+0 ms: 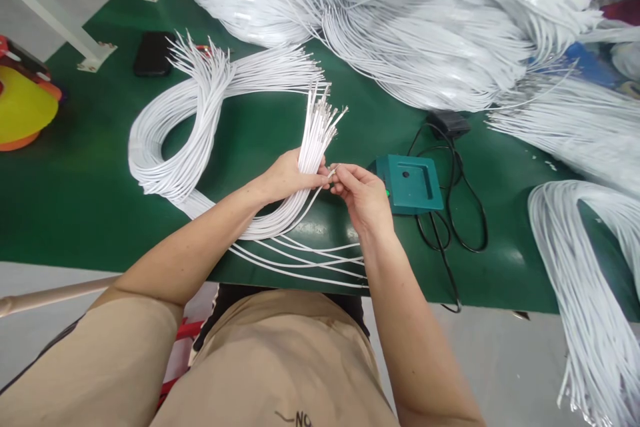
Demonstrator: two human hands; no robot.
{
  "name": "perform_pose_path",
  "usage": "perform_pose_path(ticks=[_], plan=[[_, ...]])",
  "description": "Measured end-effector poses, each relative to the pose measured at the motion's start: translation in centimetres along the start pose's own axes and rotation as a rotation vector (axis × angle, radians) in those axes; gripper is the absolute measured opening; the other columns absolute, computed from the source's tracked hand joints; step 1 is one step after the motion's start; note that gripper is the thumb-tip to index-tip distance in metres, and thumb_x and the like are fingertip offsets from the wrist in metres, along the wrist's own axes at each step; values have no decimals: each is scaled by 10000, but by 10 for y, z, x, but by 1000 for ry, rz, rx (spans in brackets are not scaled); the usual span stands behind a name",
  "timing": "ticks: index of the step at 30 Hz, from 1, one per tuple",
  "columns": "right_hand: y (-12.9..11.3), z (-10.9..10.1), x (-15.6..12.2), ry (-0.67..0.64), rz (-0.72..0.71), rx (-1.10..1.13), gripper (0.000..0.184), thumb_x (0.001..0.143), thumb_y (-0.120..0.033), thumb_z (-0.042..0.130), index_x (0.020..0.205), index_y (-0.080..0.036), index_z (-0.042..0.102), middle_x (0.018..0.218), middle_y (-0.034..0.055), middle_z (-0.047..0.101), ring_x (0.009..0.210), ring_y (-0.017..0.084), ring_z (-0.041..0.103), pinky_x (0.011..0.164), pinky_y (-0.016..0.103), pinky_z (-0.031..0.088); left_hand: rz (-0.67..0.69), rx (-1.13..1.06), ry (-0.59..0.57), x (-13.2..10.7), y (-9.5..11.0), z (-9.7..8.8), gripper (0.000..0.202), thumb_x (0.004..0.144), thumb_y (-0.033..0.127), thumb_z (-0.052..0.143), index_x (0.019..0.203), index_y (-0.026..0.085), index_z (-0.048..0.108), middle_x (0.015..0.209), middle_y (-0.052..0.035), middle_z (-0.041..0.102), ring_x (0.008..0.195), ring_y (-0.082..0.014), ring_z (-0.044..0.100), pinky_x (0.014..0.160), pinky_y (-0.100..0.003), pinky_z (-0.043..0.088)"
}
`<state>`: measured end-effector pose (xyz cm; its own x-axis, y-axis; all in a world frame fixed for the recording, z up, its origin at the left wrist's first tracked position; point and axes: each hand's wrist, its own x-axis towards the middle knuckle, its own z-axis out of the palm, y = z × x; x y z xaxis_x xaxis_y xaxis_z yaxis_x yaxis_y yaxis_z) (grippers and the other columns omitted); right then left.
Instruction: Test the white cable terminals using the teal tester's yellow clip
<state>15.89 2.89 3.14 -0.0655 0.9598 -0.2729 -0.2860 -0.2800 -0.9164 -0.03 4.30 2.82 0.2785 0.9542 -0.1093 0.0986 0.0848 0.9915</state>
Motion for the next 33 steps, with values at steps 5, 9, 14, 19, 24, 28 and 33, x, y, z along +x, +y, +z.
perform_pose_path(ticks=[5, 9, 14, 19, 24, 28, 33], plan=[[0, -4, 3, -98, 186, 183, 169, 656, -271, 741, 630, -164, 613, 514, -94, 365, 453, 39, 273, 501, 216, 365, -21, -77, -21, -1, 1, 3, 277, 676, 159, 724, 906, 117, 574, 823, -23, 668, 740, -132, 663, 772, -307, 537], [-6, -4, 8, -93, 134, 139, 201, 723, -340, 693, 824, -166, 703, 532, -81, 376, 481, 64, 335, 537, 237, 380, 9, -187, -72, -1, -1, 5, 260, 694, 129, 708, 895, 113, 544, 800, -22, 662, 743, -143, 680, 789, -335, 551], [-9, -4, 15, -216, 199, 150, 245, 713, -399, 740, 667, -172, 663, 518, -74, 345, 490, 74, 347, 574, 256, 410, 14, -259, -132, -1, -5, 4, 274, 707, 142, 714, 924, 98, 554, 850, -54, 675, 810, -174, 695, 840, -381, 554], [-5, -7, 9, -227, 265, 257, 223, 701, -365, 776, 711, -168, 673, 540, -74, 397, 523, 61, 394, 585, 215, 421, 19, -203, -74, 0, -7, 0, 337, 687, 147, 743, 967, 110, 559, 869, -34, 676, 784, -134, 676, 817, -322, 549], [-2, -10, 0, -118, 143, 152, 216, 696, -364, 763, 779, -175, 699, 638, -43, 556, 557, 68, 469, 607, 231, 450, -13, -266, -87, 0, -5, 2, 326, 709, 128, 726, 980, 113, 546, 822, -27, 663, 747, -131, 675, 706, -273, 552], [0, -6, -4, 24, -73, -118, 239, 722, -393, 730, 810, -172, 707, 735, 2, 657, 633, 108, 565, 672, 279, 495, -10, -281, -114, 0, -3, 4, 459, 722, 121, 716, 1149, 116, 547, 785, -10, 654, 679, -113, 650, 642, -251, 538], [7, -3, -3, 116, -402, -642, 127, 839, -274, 582, 765, -191, 642, 767, 20, 640, 712, 152, 579, 714, 313, 489, -79, -306, -137, -1, -2, 3, 481, 719, 95, 702, 1184, 123, 586, 788, 0, 635, 703, -111, 660, 677, -251, 542]])
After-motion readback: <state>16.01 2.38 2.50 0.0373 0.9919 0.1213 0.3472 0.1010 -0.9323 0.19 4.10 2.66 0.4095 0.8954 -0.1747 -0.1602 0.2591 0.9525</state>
